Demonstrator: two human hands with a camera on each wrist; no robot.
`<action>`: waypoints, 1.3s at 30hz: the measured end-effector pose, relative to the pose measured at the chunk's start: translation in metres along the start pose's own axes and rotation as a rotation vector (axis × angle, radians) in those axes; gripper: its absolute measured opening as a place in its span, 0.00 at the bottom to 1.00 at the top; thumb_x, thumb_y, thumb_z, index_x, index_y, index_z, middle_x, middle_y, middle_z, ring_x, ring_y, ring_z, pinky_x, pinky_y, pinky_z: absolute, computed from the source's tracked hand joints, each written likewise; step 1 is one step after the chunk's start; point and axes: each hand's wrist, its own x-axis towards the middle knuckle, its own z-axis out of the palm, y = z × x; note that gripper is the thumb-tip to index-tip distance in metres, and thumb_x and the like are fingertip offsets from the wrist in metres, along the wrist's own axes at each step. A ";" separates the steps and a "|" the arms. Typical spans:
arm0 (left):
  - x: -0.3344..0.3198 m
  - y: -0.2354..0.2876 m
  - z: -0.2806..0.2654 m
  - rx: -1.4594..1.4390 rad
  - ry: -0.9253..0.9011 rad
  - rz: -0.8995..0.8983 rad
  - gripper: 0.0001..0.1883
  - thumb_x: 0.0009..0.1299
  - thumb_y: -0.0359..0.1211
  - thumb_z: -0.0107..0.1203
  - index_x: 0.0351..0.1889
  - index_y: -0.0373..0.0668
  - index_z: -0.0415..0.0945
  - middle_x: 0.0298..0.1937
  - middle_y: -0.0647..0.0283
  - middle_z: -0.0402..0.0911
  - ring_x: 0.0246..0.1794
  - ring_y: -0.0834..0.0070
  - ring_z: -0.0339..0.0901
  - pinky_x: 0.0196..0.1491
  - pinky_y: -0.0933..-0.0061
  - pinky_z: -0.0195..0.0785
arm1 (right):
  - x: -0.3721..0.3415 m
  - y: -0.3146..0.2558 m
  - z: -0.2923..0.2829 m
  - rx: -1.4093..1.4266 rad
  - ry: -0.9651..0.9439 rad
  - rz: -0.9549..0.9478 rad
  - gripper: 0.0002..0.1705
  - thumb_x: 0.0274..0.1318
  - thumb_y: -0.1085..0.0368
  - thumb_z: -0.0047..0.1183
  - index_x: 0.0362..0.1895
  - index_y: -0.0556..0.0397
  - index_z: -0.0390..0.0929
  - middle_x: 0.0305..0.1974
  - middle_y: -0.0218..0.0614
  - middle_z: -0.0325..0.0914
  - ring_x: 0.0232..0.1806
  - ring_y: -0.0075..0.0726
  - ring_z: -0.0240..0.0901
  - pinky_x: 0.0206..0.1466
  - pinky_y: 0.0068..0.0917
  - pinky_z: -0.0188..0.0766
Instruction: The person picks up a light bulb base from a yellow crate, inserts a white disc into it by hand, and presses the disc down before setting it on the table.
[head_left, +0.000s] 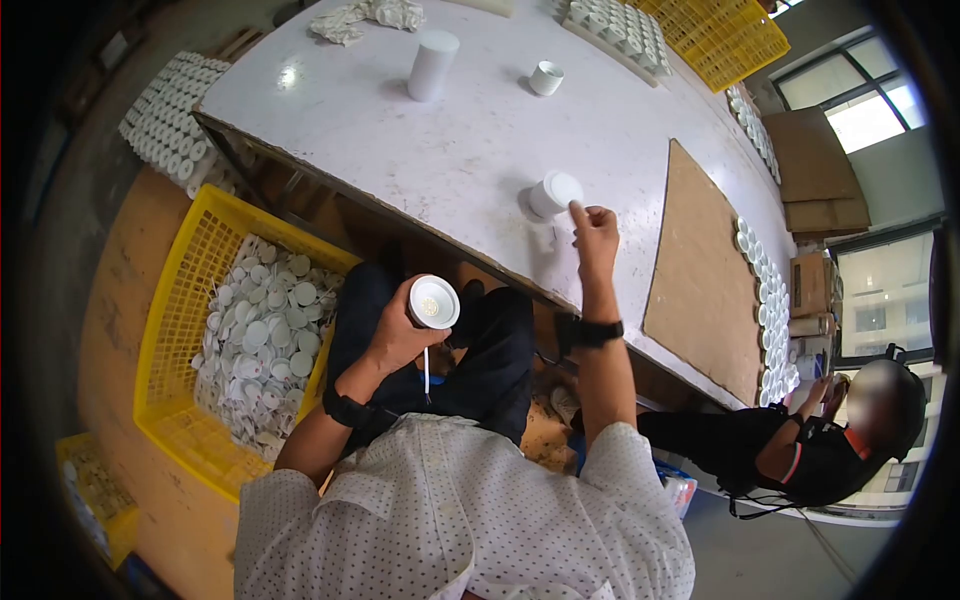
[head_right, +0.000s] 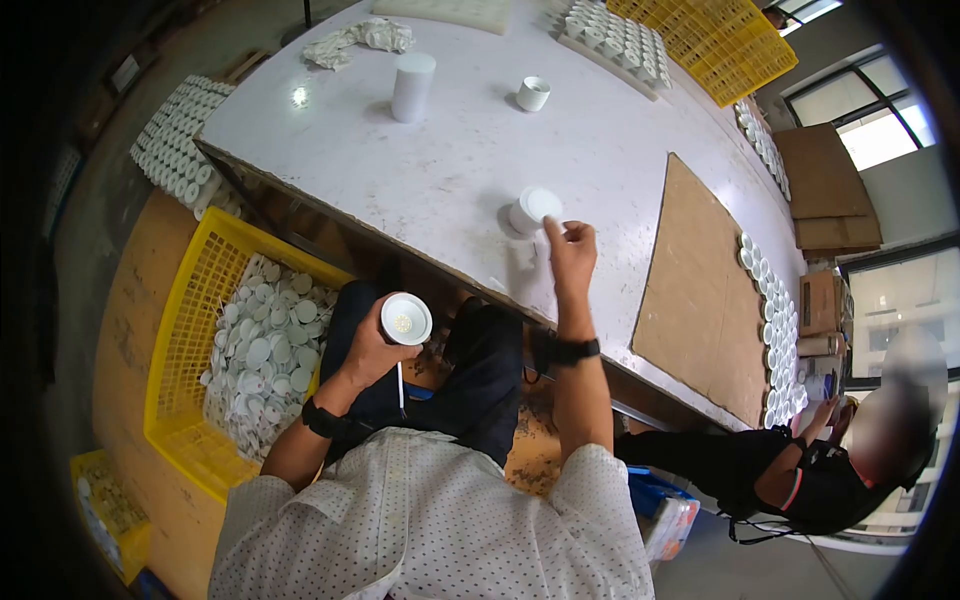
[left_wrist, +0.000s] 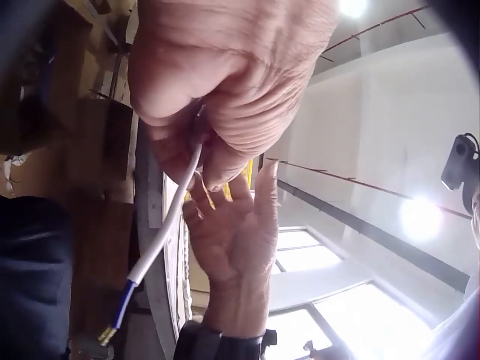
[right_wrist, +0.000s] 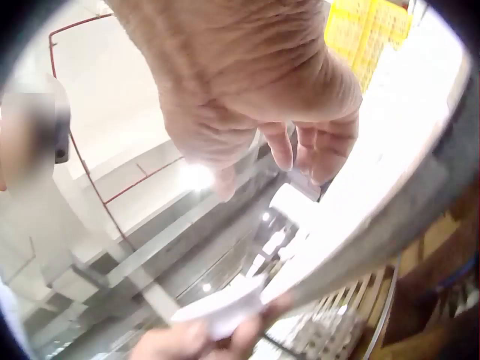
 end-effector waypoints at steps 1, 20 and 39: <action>-0.001 -0.003 -0.001 0.049 -0.001 0.002 0.34 0.46 0.24 0.64 0.53 0.39 0.61 0.46 0.61 0.72 0.48 0.73 0.70 0.52 0.74 0.62 | 0.012 -0.004 0.001 0.113 -0.022 0.140 0.24 0.40 0.52 0.62 0.29 0.57 0.69 0.21 0.30 0.66 0.18 0.21 0.60 0.19 0.19 0.61; -0.009 -0.013 0.003 -0.014 -0.038 -0.100 0.31 0.46 0.25 0.64 0.50 0.39 0.63 0.44 0.62 0.73 0.45 0.74 0.70 0.49 0.74 0.65 | 0.022 0.013 -0.009 0.541 -0.191 0.330 0.10 0.54 0.63 0.50 0.26 0.55 0.69 0.19 0.29 0.64 0.18 0.20 0.60 0.18 0.14 0.59; 0.007 0.018 0.028 -0.220 -0.201 -0.121 0.30 0.53 0.17 0.55 0.54 0.37 0.57 0.42 0.57 0.73 0.39 0.69 0.77 0.31 0.80 0.71 | -0.099 -0.005 -0.025 0.390 -0.240 0.191 0.06 0.52 0.67 0.52 0.32 0.57 0.75 0.24 0.30 0.74 0.22 0.22 0.67 0.26 0.16 0.64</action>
